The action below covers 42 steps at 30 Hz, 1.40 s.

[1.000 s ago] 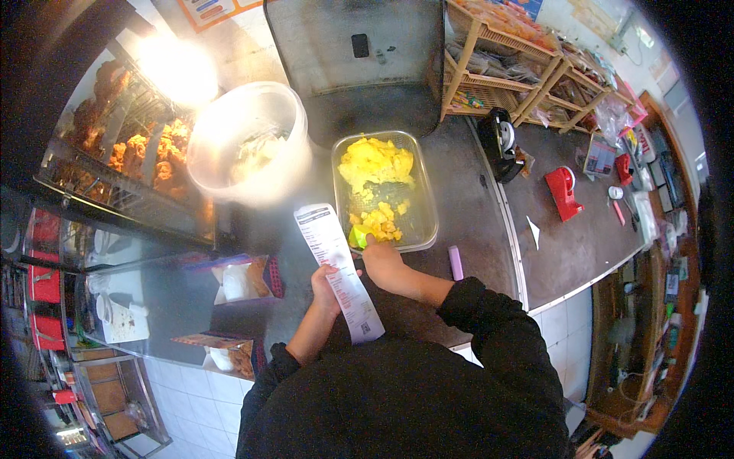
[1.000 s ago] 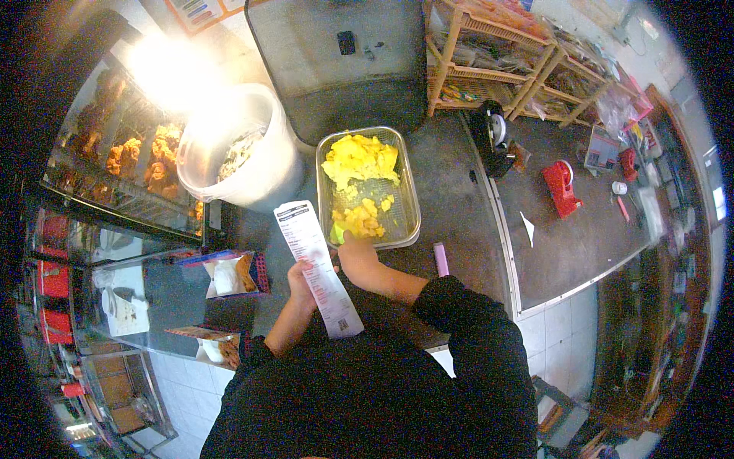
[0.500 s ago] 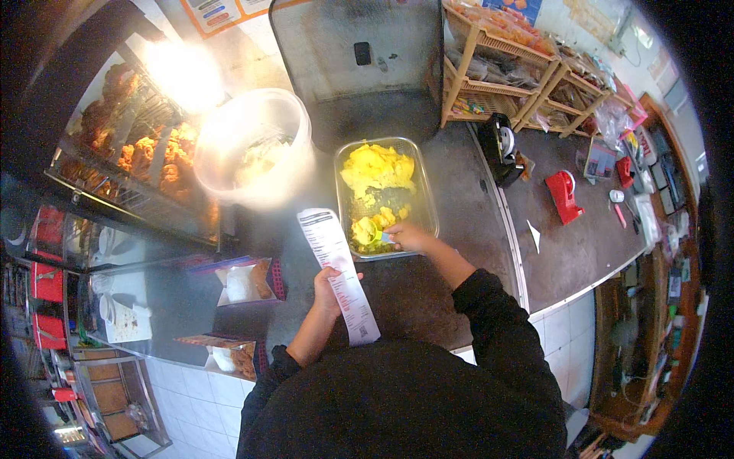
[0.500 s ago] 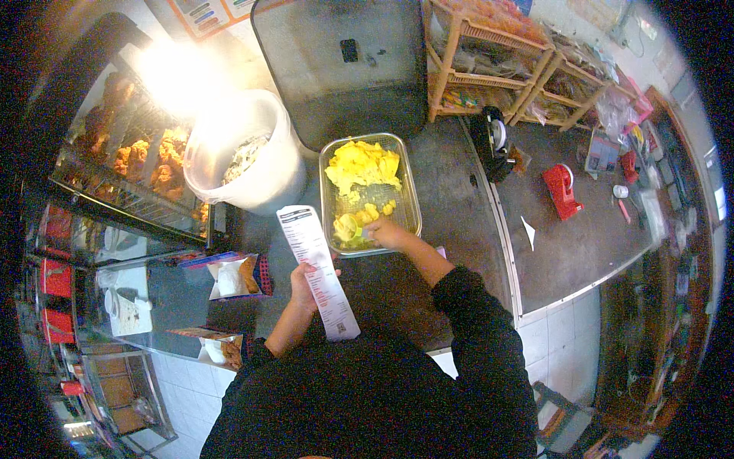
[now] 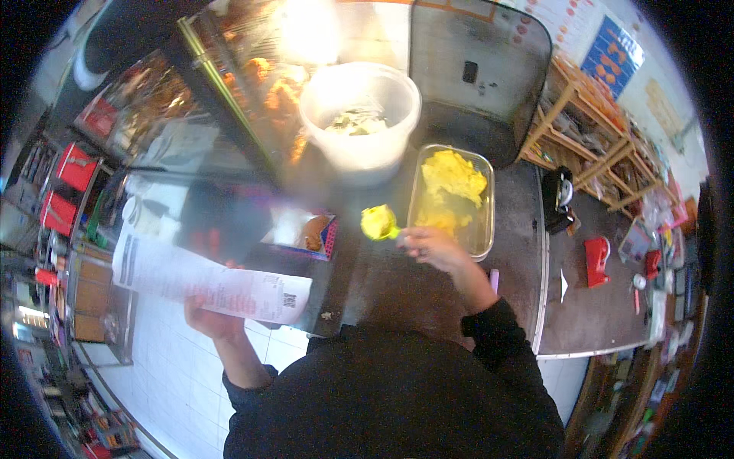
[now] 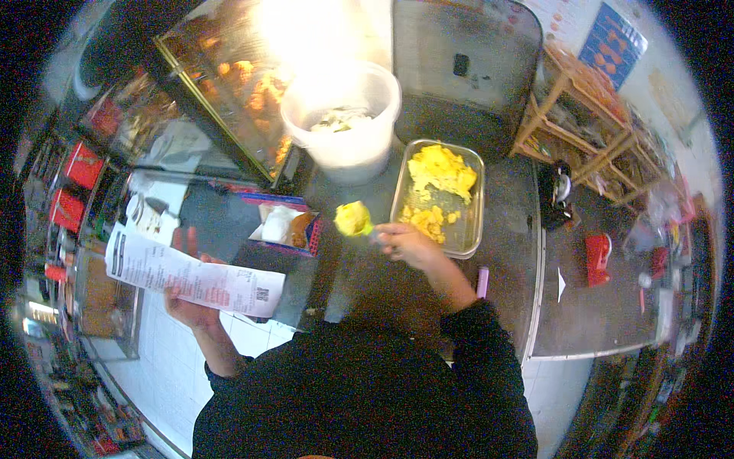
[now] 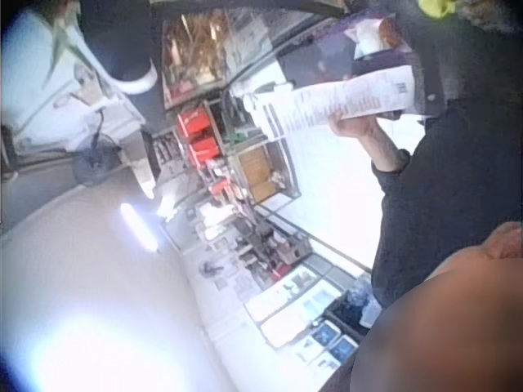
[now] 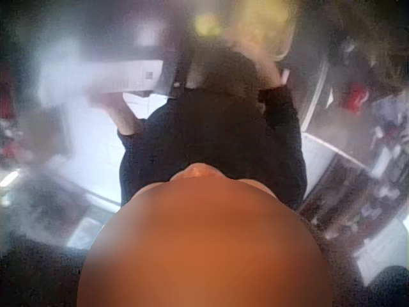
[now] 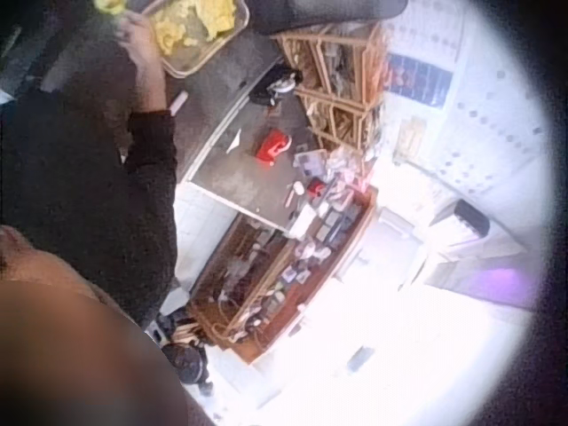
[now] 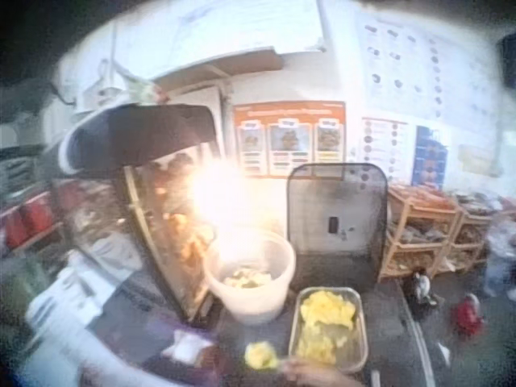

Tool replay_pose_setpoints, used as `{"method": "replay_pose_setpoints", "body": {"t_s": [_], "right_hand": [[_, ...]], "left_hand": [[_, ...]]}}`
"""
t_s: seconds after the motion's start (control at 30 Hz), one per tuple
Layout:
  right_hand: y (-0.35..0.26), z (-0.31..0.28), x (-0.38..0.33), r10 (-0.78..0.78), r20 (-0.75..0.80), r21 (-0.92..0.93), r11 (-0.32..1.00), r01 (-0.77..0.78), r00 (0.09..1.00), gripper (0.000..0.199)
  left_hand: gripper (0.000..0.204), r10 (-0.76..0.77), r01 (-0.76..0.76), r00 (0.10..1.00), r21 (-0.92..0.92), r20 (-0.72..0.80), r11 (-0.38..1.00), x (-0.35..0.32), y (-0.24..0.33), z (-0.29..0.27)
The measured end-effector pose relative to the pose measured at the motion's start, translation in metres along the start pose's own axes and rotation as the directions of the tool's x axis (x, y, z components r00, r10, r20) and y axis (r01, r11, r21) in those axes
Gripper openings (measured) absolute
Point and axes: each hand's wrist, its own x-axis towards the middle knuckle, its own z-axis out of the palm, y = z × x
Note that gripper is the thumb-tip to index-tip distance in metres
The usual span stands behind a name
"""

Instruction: The person assembles food orders by placing buns and fried chicken pieces into paper bags, adding condiments, and closing the bags. The person also handles a receipt and interacts with a coworker at the counter.

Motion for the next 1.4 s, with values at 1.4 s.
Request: {"method": "replay_pose_setpoints", "body": {"t_s": [1.4], "right_hand": [[0.021,-0.093,0.081,-0.647,-0.33,-0.927,0.082,-0.367,0.688,0.028]], "left_hand": [[0.089,0.138,-0.127,0.947,0.058,-0.29,0.99,-0.022,0.039,-0.069]]}}
